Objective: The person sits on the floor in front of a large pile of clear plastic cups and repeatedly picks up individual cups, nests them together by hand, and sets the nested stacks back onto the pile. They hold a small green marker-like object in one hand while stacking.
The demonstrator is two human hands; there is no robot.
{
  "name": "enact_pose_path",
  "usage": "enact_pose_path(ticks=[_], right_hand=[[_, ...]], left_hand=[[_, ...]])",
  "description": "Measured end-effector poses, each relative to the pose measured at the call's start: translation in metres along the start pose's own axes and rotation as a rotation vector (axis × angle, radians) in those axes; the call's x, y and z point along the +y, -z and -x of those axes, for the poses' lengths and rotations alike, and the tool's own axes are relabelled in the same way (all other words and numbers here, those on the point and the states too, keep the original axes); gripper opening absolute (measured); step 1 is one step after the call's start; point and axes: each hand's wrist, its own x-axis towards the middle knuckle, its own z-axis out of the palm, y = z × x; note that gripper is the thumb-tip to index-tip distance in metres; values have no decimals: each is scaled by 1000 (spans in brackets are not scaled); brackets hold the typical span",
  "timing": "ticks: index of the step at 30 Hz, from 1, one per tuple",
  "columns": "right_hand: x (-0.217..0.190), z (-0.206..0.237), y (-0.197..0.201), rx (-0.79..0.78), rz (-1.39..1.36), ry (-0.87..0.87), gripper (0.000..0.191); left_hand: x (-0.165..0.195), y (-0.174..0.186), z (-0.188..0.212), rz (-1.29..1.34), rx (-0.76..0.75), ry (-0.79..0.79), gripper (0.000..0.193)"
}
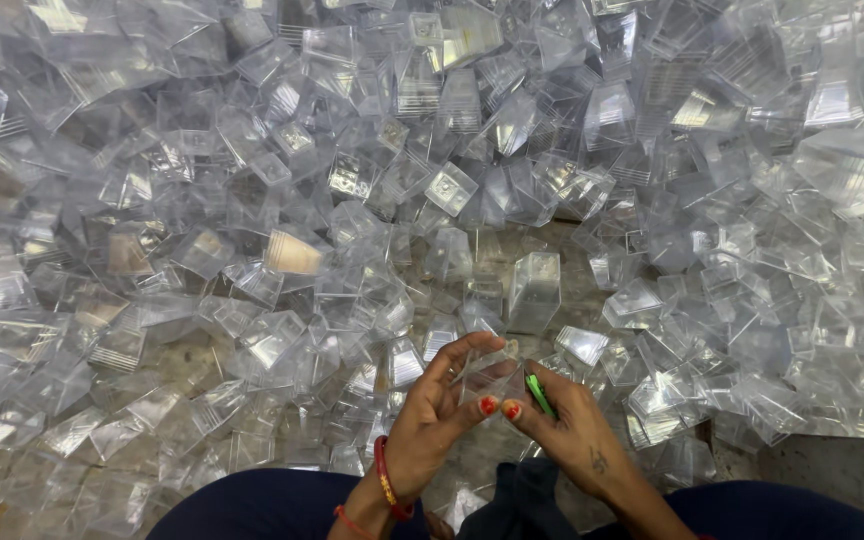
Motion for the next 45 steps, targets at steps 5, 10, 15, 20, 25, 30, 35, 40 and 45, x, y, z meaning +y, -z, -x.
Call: enact_pose_path(ticks=[5,10,15,20,25,30,35,40,45], right_hand=[[-1,2,4,-58,-42,-6,55],[12,3,5,-59,41,54,49],[23,1,10,-71,101,84,51],[21,-9,16,-16,109,67,80],[17,-10,17,-30,166,150,93],[22,-9,19,-28,188,153,86],[34,-9,16,-69,225,112,57],[39,-6,16,-55,134,282,54],[28,-8,15,-13,69,167,48]], left_hand=[[-1,0,0,-39,-8,-47,64],[-3,1,0,-47,9,-79,65],[-4,0,-2,-45,1,-75,74],[-2,-1,-3,-17,-47,-99,73],[3,-3,-1,-27,-52,-76,71],[7,-5,1,-30,-49,-71,71],[8,-5,0,-83,9,-63,70],[4,-3,-4,-97,101,-101,71],[-8,4,-2,209,178,95,61]])
